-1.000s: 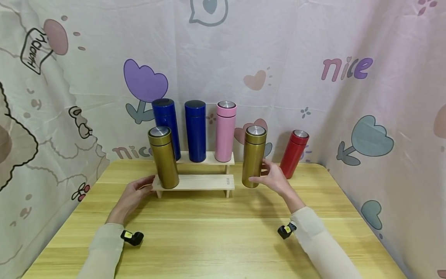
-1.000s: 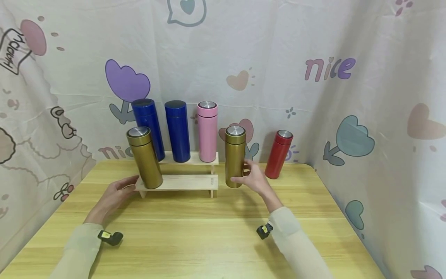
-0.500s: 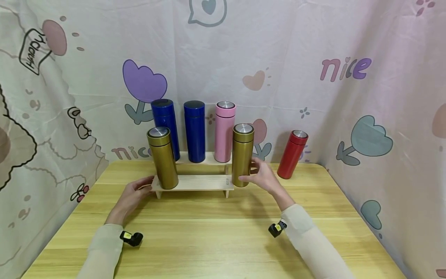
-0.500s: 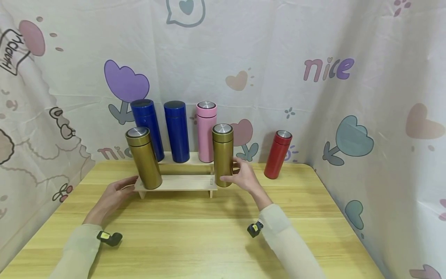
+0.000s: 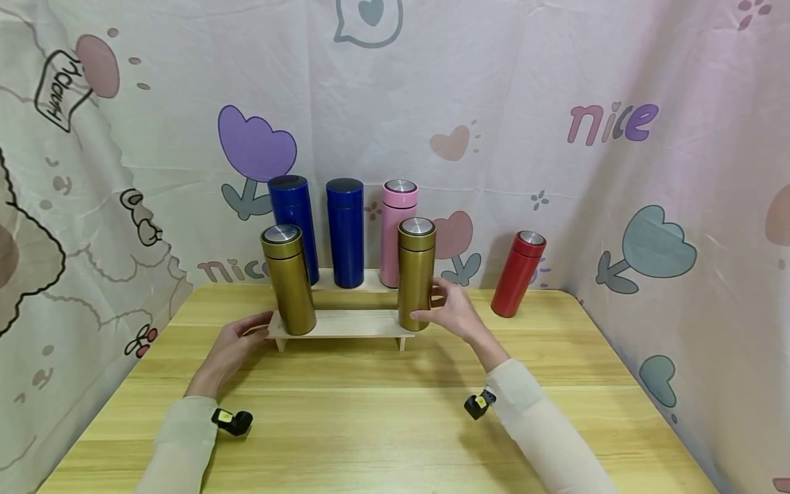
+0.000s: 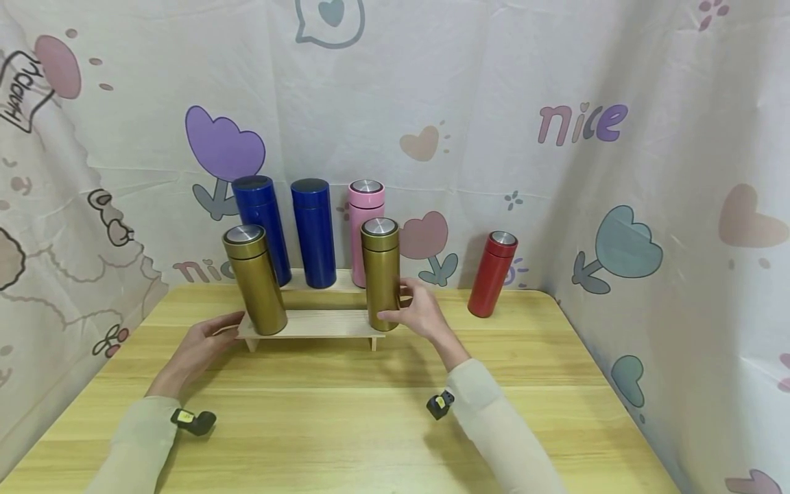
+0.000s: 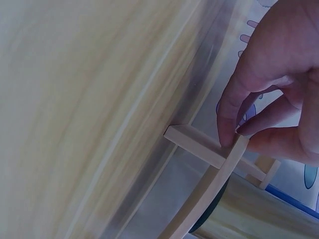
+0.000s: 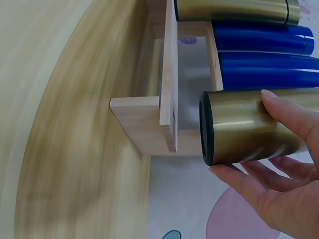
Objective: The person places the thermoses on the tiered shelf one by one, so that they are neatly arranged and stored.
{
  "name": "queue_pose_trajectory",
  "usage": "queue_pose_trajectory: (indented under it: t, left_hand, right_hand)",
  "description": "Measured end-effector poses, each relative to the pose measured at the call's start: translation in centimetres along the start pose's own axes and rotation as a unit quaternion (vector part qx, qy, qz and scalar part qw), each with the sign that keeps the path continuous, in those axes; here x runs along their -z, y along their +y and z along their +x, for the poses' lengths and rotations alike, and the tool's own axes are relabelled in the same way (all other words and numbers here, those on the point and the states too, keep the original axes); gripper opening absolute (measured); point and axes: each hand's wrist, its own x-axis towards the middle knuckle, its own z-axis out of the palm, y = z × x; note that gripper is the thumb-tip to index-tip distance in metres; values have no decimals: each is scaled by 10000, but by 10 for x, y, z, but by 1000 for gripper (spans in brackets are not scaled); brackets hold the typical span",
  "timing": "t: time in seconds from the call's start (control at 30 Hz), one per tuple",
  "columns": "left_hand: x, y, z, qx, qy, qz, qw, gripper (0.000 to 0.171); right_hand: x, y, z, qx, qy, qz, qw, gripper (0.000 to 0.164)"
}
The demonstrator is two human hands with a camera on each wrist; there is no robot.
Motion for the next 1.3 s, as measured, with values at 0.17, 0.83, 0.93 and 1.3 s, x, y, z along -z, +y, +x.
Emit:
queue_pose_trajectory:
  t: [0.17,0.83,0.93,1.3]
  left_hand:
    - [0,1,0,14,31,77,10000,54]
    - [-1,-1,1,-49,-32,74,10000,54]
    - [-1,-1,1,-52,-19,142,9999,54]
    - [-2,-2,1,-223,-99,4,9997,54]
  right_hand:
    - [-5,-3,2,115,16,4,9999,77]
    - [-31,-16,12,234,15,35,9997,77]
    - [-34,-16,12,219,-6,62,9997,77]
    - [-48,-18,17,219,-104,84,9997,82]
